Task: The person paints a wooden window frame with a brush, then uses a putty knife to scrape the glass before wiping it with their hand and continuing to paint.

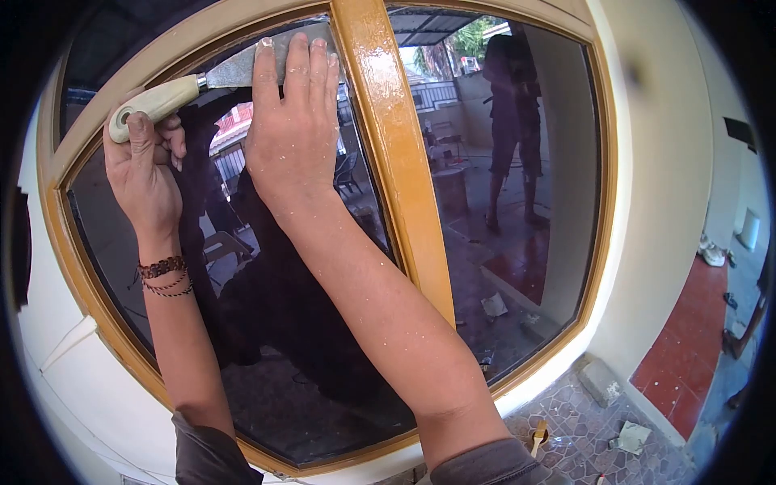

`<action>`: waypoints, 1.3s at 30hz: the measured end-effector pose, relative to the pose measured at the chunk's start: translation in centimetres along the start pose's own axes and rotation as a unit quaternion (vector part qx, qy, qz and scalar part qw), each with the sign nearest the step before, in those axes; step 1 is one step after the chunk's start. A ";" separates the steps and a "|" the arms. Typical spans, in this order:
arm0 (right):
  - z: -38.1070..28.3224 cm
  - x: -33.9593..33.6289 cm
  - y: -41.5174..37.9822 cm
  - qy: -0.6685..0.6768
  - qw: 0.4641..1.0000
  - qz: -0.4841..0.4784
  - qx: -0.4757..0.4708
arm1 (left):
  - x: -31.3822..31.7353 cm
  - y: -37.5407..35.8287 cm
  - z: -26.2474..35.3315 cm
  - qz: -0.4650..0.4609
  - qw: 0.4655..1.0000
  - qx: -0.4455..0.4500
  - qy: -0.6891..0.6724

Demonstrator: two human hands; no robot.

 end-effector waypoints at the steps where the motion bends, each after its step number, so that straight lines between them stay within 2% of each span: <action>1: 0.0 -0.1 -0.1 0.001 1.000 0.000 -0.005 | -0.2 -0.2 0.0 -0.002 1.000 0.006 0.021; 5: 0.1 0.4 -0.5 0.034 0.998 -0.053 -0.011 | -0.3 -0.3 0.1 -0.002 0.999 0.020 0.037; 24: 0.6 0.4 -0.6 0.035 0.998 -0.043 -0.004 | 0.1 -0.3 0.3 -0.003 1.000 0.020 0.009; 29: -0.1 -0.2 -0.4 0.047 0.998 -0.042 -0.029 | 0.1 -0.5 0.9 0.007 0.997 0.068 -0.026; 31: -0.2 -0.8 -0.3 0.043 0.999 -0.009 -0.020 | 0.2 -0.5 1.0 0.011 0.997 0.072 -0.031; 39: 0.0 -0.7 -0.3 0.046 0.999 -0.013 -0.008 | 0.2 -0.5 0.9 -0.004 0.997 0.071 -0.037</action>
Point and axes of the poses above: each hand's wrist, its own y-axis towards the middle knuckle, its own x-axis out of the palm, z = x × y, the point moved 8 cm from there along y, towards the middle knuckle, and after that the axes turned 10 degrees about x, right-handed, at the moved point
